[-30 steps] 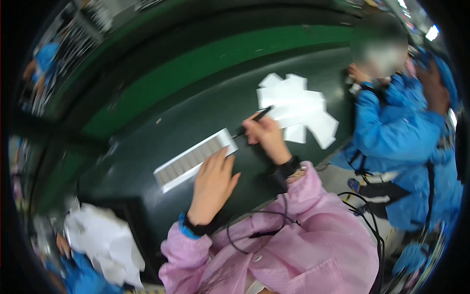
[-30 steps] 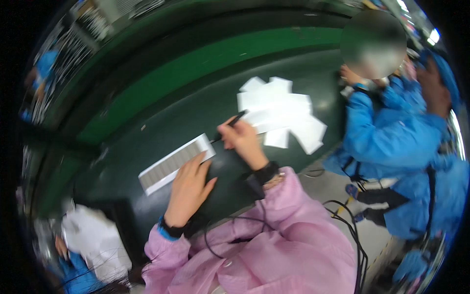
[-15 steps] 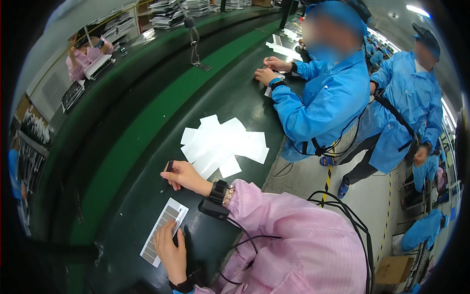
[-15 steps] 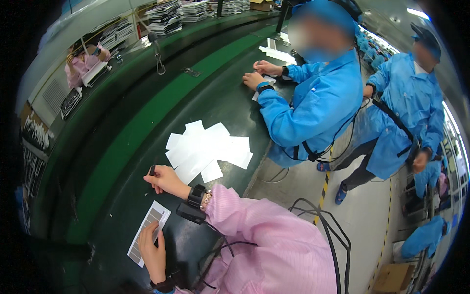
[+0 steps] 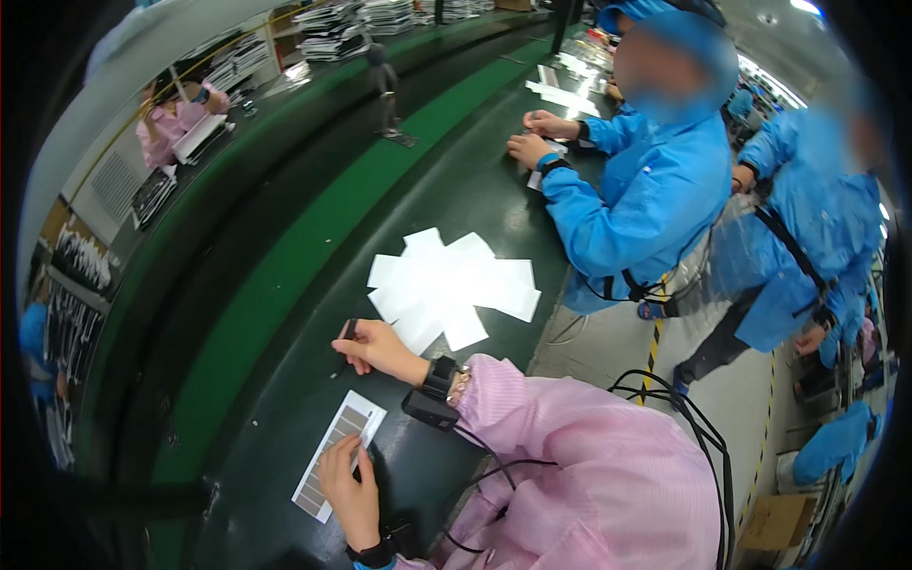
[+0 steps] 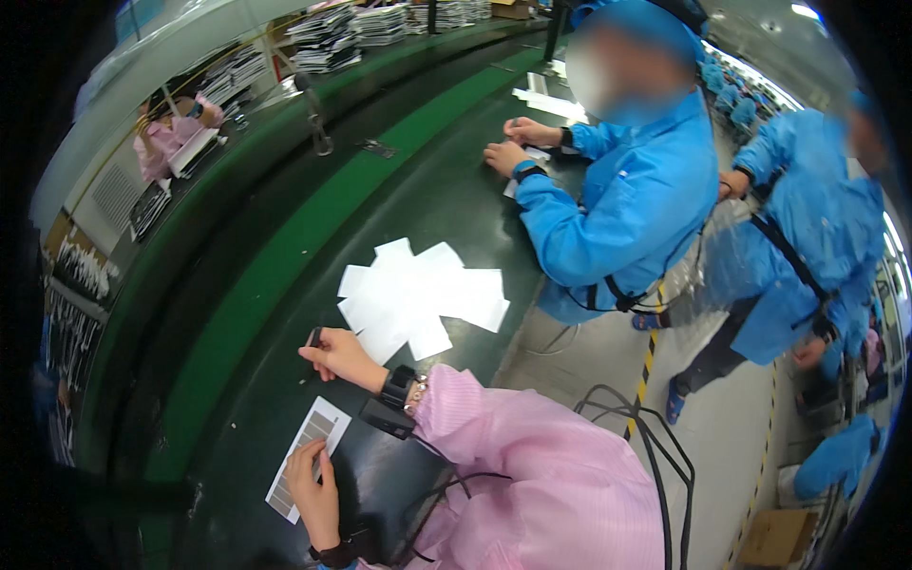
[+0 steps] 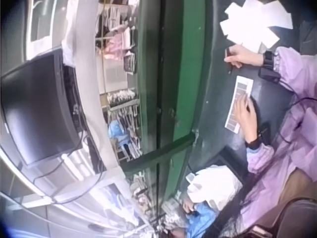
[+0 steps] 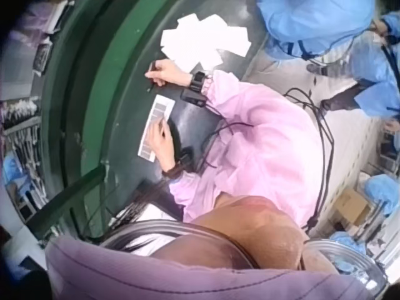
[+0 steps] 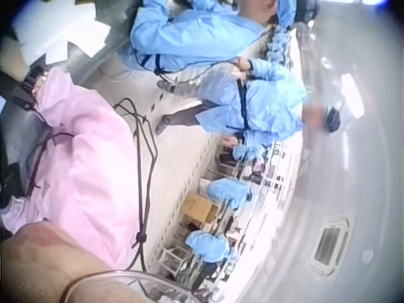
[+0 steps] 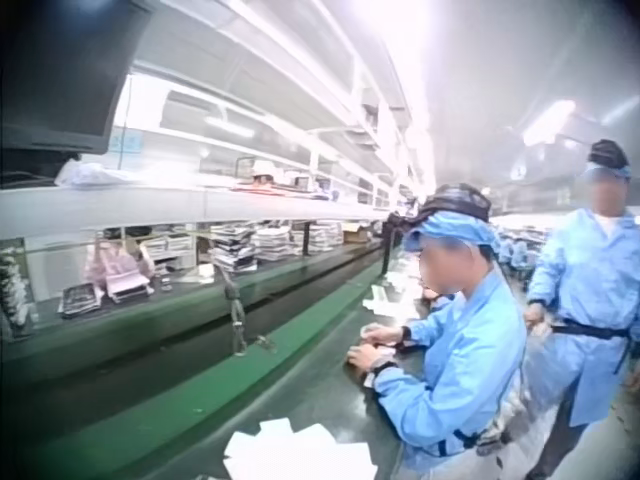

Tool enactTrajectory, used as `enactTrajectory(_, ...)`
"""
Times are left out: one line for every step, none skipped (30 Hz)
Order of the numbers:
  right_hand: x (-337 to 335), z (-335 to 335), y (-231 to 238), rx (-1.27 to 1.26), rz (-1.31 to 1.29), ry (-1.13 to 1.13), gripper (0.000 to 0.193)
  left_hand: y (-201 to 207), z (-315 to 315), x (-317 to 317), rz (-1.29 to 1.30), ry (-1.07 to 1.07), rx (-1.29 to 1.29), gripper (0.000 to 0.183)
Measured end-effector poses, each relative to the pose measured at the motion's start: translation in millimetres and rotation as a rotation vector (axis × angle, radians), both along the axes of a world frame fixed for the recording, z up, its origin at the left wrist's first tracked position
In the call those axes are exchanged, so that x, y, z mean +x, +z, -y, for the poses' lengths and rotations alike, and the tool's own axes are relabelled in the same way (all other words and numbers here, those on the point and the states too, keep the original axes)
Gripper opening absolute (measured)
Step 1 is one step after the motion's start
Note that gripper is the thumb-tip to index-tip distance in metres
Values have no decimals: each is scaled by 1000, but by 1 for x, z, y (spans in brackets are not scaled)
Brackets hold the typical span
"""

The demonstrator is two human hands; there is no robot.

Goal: The worker attaches small labels or components to printed circuit boards at an industrial assembly line.

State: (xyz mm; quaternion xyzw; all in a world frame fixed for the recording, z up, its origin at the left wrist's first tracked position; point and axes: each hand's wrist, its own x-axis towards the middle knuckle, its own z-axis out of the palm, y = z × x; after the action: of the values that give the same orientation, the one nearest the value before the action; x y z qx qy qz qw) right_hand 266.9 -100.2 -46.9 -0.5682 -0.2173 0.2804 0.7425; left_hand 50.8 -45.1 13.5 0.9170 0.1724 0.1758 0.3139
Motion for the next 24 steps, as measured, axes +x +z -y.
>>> enactTrajectory(-1, 3, 4, 6, -11, 12, 19, 0, 0, -1, 0, -4, -13, 14)
enactTrajectory(0, 3, 1, 15, -23, 18, 19, -4, -3, -2, 5, 4, -17, 14)
enactTrajectory(2, 5, -2, 21, -33, 20, 19, -7, -3, 0, 7, 28, -10, 14)
enactTrajectory(0, 6, 0, 13, -41, 33, 18, -9, -4, -2, 22, 9, -3, 14)
enactTrajectory(-2, 6, 2, 5, -47, 46, 18, -10, -6, -3, 37, -11, 5, 13)
enactTrajectory(-1, 8, 0, -7, -37, 50, 17, -13, -7, -1, 63, -19, 12, 12)
enactTrajectory(-2, 8, 1, -14, -38, 54, 16, -15, -7, -2, 63, 6, 17, 12)
enactTrajectory(-3, 8, 1, -16, -27, 53, 16, -16, -8, -3, 66, -1, 6, 12)
enactTrajectory(-4, 8, 1, -20, -20, 51, 16, -17, -8, -4, 67, -8, -9, 12)
enactTrajectory(-5, 8, 3, -40, -15, 50, 16, -15, -9, -4, 67, -8, 7, 12)
enactTrajectory(-5, 8, 3, -66, -5, 41, 16, -15, -9, -5, 62, 13, 6, 12)
enactTrajectory(-4, 8, 4, -63, -5, 40, 16, -15, -9, -5, 68, 2, 14, 13)
enactTrajectory(-4, 8, 5, -60, -6, 37, 16, -15, -9, -5, 74, -10, 21, 13)
enactTrajectory(-4, 8, 5, -54, -7, 48, 16, -14, -9, -5, 77, -15, 37, 14)
enactTrajectory(-3, 8, 7, -55, -11, 64, 16, -14, -9, -5, 72, 1, 36, 14)
enactTrajectory(-4, 7, 9, -54, -14, 43, 16, -13, -9, -4, 83, -6, 34, 14)
enactTrajectory(-4, 7, 11, -52, -17, 21, 16, -12, -10, -4, 94, -15, 31, 14)
enactTrajectory(-3, 6, 10, -57, -26, 24, 16, -12, -10, -4, 91, -15, 23, 15)
enactTrajectory(-2, 7, 10, -58, -31, 35, 16, -12, -10, -4, 85, -4, 22, 15)
enactTrajectory(-2, 7, 11, -69, -28, 42, 16, -13, -10, -5, 85, -9, 24, 15)
enactTrajectory(-2, 8, 12, -78, -22, 45, 17, -12, -10, -4, 87, -18, 27, 15)
enactTrajectory(-2, 9, 13, -79, -16, 45, 17, -12, -10, -4, 85, -14, 26, 15)
enactTrajectory(-2, 9, 13, -81, -18, 48, 17, -11, -9, -4, 81, -14, 24, 15)
enactTrajectory(-3, 9, 13, -85, -21, 42, 17, -10, -9, -4, 76, -16, 23, 15)
